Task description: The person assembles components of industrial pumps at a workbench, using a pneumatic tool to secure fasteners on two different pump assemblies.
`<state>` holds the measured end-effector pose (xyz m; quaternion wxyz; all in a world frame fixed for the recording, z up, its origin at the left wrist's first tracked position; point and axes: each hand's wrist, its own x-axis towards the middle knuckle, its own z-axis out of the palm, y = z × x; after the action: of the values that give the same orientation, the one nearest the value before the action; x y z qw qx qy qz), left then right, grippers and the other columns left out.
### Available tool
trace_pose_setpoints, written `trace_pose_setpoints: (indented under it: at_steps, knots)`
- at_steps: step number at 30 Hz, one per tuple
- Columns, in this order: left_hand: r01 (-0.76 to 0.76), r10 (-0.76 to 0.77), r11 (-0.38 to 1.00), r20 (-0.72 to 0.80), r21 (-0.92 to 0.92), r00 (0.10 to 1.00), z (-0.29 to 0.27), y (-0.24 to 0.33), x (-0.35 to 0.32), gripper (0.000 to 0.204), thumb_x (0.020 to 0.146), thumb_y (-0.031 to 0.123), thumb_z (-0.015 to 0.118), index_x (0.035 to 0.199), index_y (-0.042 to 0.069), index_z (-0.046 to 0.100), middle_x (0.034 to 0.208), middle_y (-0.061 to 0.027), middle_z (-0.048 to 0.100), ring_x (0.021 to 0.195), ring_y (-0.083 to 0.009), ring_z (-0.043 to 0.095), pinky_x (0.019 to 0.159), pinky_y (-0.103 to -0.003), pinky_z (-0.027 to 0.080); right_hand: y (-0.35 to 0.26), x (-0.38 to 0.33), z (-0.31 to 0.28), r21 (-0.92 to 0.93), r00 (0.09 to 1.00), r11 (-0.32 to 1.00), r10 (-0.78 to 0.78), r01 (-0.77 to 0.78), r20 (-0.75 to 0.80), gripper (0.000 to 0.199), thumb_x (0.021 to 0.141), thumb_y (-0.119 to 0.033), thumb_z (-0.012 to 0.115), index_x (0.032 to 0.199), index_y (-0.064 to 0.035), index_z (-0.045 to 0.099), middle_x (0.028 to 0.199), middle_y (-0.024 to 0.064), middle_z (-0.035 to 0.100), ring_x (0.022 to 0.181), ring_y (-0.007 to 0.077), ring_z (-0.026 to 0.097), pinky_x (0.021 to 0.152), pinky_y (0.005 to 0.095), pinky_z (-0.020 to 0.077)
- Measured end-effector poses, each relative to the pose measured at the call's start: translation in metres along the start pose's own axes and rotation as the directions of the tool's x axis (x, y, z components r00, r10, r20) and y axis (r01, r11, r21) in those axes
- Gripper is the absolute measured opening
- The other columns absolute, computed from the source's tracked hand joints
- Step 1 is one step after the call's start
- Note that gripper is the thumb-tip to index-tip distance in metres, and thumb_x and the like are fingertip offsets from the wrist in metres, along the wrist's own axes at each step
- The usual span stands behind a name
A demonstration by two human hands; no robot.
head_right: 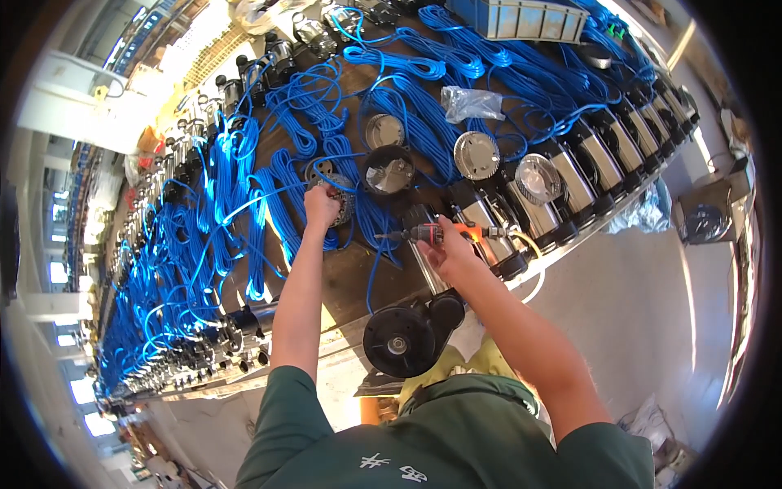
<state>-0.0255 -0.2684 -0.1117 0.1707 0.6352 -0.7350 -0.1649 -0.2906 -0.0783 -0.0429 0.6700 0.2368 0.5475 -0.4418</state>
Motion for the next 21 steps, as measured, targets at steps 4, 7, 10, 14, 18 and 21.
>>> trace_pose_setpoints:
  at_steps: [4, 7, 10, 14, 18, 21]
  knots:
    - [0.461, -0.441, 0.383, 0.280, -0.800, 0.853, -0.003, -0.013, 0.001, 0.020, 0.072, 0.004, 0.063, 0.088, -0.008, 0.060, 0.083, -0.0226, 0.063, 0.078, -0.0365, 0.064, 0.066, -0.041, 0.055, -0.005, -0.005, 0.011, 0.013, 0.997, 0.999, 0.038, -0.037, -0.072, 0.021, 0.083, -0.036, 0.061, 0.081, -0.0153, 0.057, 0.067, -0.0021, 0.058, 0.056, 0.0101, 0.060, 0.043, 0.0199, 0.0411]
    - [0.468, -0.401, -0.137, 0.481, -0.873, 0.780, -0.011, -0.025, -0.004, 0.020, 0.085, 0.003, 0.048, 0.098, -0.013, 0.051, 0.102, -0.0273, 0.057, 0.091, -0.0412, 0.061, 0.082, -0.048, 0.054, -0.007, -0.018, 0.013, 0.058, 0.993, 0.997, 0.048, -0.042, -0.111, 0.022, 0.078, -0.042, 0.061, 0.076, -0.0205, 0.055, 0.064, -0.0057, 0.053, 0.049, 0.0076, 0.049, 0.042, 0.0200, 0.0298]
    - [0.502, -0.361, -0.243, 0.558, -0.830, 0.747, -0.026, -0.025, -0.011, 0.026, 0.090, 0.007, 0.042, 0.105, -0.013, 0.045, 0.108, -0.0300, 0.054, 0.099, -0.0444, 0.058, 0.087, -0.051, 0.052, -0.014, -0.039, 0.012, 0.279, 0.998, 0.960, -0.015, -0.002, 0.058, 0.020, 0.077, -0.040, 0.060, 0.072, -0.0213, 0.054, 0.062, -0.0053, 0.050, 0.051, 0.0097, 0.046, 0.045, 0.0220, 0.0321]
    - [0.526, -0.345, -0.209, 0.566, -0.824, 0.749, -0.037, -0.019, -0.014, 0.025, 0.091, 0.009, 0.042, 0.104, -0.012, 0.046, 0.104, -0.0280, 0.056, 0.098, -0.0436, 0.058, 0.084, -0.050, 0.054, -0.029, -0.067, 0.013, 0.539, 0.964, 0.830, -0.004, -0.144, 0.264, 0.028, 0.074, -0.034, 0.060, 0.067, -0.0130, 0.043, 0.060, 0.0003, 0.038, 0.052, 0.0150, 0.038, 0.047, 0.0247, 0.0336]
    - [0.510, -0.318, -0.229, 0.559, -0.829, 0.766, -0.027, -0.037, -0.013, 0.020, 0.090, 0.009, 0.048, 0.101, -0.009, 0.050, 0.097, -0.0223, 0.059, 0.089, -0.0348, 0.060, 0.075, -0.043, 0.056, -0.036, -0.099, 0.007, 0.566, 0.939, 0.816, -0.097, -0.115, 0.330, 0.029, 0.075, -0.033, 0.059, 0.088, -0.0075, 0.058, 0.069, 0.0021, 0.047, 0.059, 0.0163, 0.044, 0.053, 0.0251, 0.0393]
    - [0.481, -0.319, -0.377, 0.598, -0.792, 0.735, -0.029, -0.035, -0.021, 0.016, 0.090, 0.009, 0.053, 0.097, -0.005, 0.054, 0.089, -0.0148, 0.060, 0.078, -0.0244, 0.057, 0.063, -0.032, 0.051, -0.026, -0.131, 0.008, 0.598, 0.930, 0.798, -0.274, 0.076, 0.247, 0.030, 0.078, -0.025, 0.057, 0.099, -0.0032, 0.058, 0.088, 0.0095, 0.057, 0.078, 0.0224, 0.056, 0.078, 0.0331, 0.0476]
